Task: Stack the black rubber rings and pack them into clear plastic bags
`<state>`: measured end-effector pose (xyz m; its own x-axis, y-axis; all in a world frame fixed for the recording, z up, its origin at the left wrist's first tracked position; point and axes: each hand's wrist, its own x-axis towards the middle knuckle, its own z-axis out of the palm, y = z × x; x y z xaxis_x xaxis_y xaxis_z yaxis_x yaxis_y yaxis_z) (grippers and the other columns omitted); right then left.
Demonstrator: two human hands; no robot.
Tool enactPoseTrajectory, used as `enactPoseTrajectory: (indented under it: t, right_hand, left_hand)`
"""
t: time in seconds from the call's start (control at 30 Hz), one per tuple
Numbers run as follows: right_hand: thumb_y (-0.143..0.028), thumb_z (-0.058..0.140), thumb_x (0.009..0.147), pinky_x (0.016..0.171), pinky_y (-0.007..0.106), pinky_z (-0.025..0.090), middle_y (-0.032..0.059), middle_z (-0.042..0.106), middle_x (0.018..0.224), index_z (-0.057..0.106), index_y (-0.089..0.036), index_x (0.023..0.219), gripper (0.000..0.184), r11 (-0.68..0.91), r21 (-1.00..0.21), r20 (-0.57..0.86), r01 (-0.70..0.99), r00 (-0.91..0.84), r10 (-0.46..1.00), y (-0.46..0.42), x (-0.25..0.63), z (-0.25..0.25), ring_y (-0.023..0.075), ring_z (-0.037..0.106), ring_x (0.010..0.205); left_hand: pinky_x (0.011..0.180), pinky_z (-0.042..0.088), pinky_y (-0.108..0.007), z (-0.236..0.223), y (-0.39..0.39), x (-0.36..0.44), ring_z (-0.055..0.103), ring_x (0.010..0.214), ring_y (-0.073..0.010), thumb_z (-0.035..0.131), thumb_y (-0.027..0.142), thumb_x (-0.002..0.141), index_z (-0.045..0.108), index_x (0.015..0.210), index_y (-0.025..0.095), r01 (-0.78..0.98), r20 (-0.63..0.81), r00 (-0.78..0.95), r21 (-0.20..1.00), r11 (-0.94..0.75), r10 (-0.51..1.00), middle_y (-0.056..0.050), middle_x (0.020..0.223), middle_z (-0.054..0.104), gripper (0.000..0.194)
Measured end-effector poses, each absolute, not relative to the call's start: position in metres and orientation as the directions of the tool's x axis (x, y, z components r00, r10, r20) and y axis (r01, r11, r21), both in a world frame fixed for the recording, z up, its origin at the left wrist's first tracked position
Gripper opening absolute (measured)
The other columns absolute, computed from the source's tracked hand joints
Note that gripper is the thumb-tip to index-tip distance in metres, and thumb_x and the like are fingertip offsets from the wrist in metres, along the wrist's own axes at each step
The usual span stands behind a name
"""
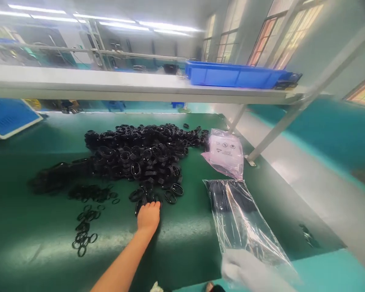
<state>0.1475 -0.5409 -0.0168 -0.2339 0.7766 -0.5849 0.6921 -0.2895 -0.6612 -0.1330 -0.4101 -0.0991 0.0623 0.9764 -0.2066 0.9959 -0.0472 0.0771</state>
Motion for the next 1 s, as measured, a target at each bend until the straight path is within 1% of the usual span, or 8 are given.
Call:
enactPoseTrajectory:
  t: [0.23,0.33,0.4,0.47,0.57,0.8,0.9,1.0]
  right_hand:
    - [-0.025,0.046,0.069,0.056,0.022,0.037,-0.0001,0.056,0.068,0.059,-0.016,0.075,0.017,-0.330,-0.798,-0.529,0.504,-0.325,0.784,-0.499,0.066,-0.077,0.0114,0.051,0.062]
    - [-0.033,0.049,0.069,0.059,0.025,0.042,0.0033,0.057,0.073,0.057,-0.014,0.083,0.025,-0.530,-0.816,-0.577,0.230,-0.307,0.757,-0.482,0.048,-0.111,0.0124,0.054,0.064]
    - [-0.040,0.054,0.068,0.066,0.030,0.045,0.0084,0.058,0.092,0.051,-0.015,0.103,0.043,-0.620,-0.784,-0.576,-0.030,-0.334,0.746,-0.470,0.038,-0.124,0.0161,0.057,0.078]
    - [-0.040,0.062,0.063,0.074,0.035,0.046,0.0111,0.051,0.113,0.037,-0.021,0.120,0.065,-0.615,-0.758,-0.522,-0.218,-0.362,0.772,-0.461,0.029,-0.131,0.0204,0.054,0.097]
    - [-0.034,0.071,0.055,0.074,0.035,0.047,0.0099,0.050,0.114,0.031,-0.025,0.124,0.080,-0.593,-0.747,-0.500,-0.300,-0.335,0.799,-0.452,0.015,-0.135,0.0223,0.053,0.099]
    - [-0.051,0.060,0.065,0.048,0.024,0.043,0.0024,0.056,0.070,0.052,-0.017,0.090,0.042,-0.639,-0.733,-0.591,-0.233,-0.247,0.768,-0.436,0.001,-0.134,0.0149,0.055,0.061]
    - [-0.060,0.052,0.068,0.056,0.028,0.046,0.0060,0.058,0.077,0.052,-0.016,0.087,0.048,-0.699,-0.648,-0.613,-0.301,-0.337,0.714,-0.431,0.003,-0.127,0.0171,0.058,0.069]
    - [-0.048,0.065,0.061,0.064,0.032,0.047,0.0048,0.058,0.083,0.050,-0.018,0.095,0.048,-0.658,-0.722,-0.559,-0.215,-0.378,0.738,-0.431,0.009,-0.119,0.0186,0.057,0.078]
  left_hand:
    - [0.080,0.031,-0.037,-0.103,-0.430,-0.139,0.053,0.088,-0.0243,0.043,0.020,0.075,0.061,0.087,0.013,0.974,-0.216,0.178,0.179,-0.141,0.960,-0.012,0.088,0.062,0.022]
    - [0.072,0.034,-0.029,-0.106,-0.438,-0.142,0.053,0.078,-0.0177,0.046,0.024,0.075,0.059,0.079,0.018,0.849,-0.221,0.162,0.528,-0.022,0.962,-0.003,0.077,0.060,0.016]
    - [0.066,0.036,-0.024,-0.111,-0.448,-0.141,0.050,0.070,-0.0138,0.048,0.027,0.074,0.058,0.078,0.019,0.638,-0.255,0.138,0.762,0.111,0.957,0.001,0.072,0.056,0.014]
    - [0.062,0.036,-0.022,-0.118,-0.458,-0.136,0.048,0.066,-0.0122,0.050,0.027,0.072,0.058,0.076,0.018,0.434,-0.293,0.115,0.874,0.218,0.949,0.002,0.067,0.053,0.012]
    - [0.060,0.034,-0.021,-0.126,-0.470,-0.127,0.045,0.065,-0.0114,0.051,0.025,0.070,0.058,0.072,0.017,0.292,-0.302,0.110,0.921,0.260,0.947,0.003,0.066,0.050,0.011]
    - [0.057,0.031,-0.021,-0.127,-0.473,-0.120,0.041,0.059,-0.0098,0.053,0.023,0.069,0.057,0.068,0.017,0.317,-0.322,0.059,0.904,0.288,0.945,0.004,0.062,0.047,0.007]
    - [0.057,0.033,-0.022,-0.125,-0.474,-0.121,0.043,0.060,-0.0101,0.053,0.023,0.069,0.058,0.070,0.017,0.340,-0.326,0.050,0.894,0.291,0.944,0.004,0.062,0.048,0.008]
    - [0.060,0.036,-0.022,-0.119,-0.474,-0.133,0.048,0.062,-0.0109,0.053,0.024,0.070,0.059,0.076,0.019,0.404,-0.342,0.100,0.872,0.276,0.934,0.003,0.065,0.053,0.010]
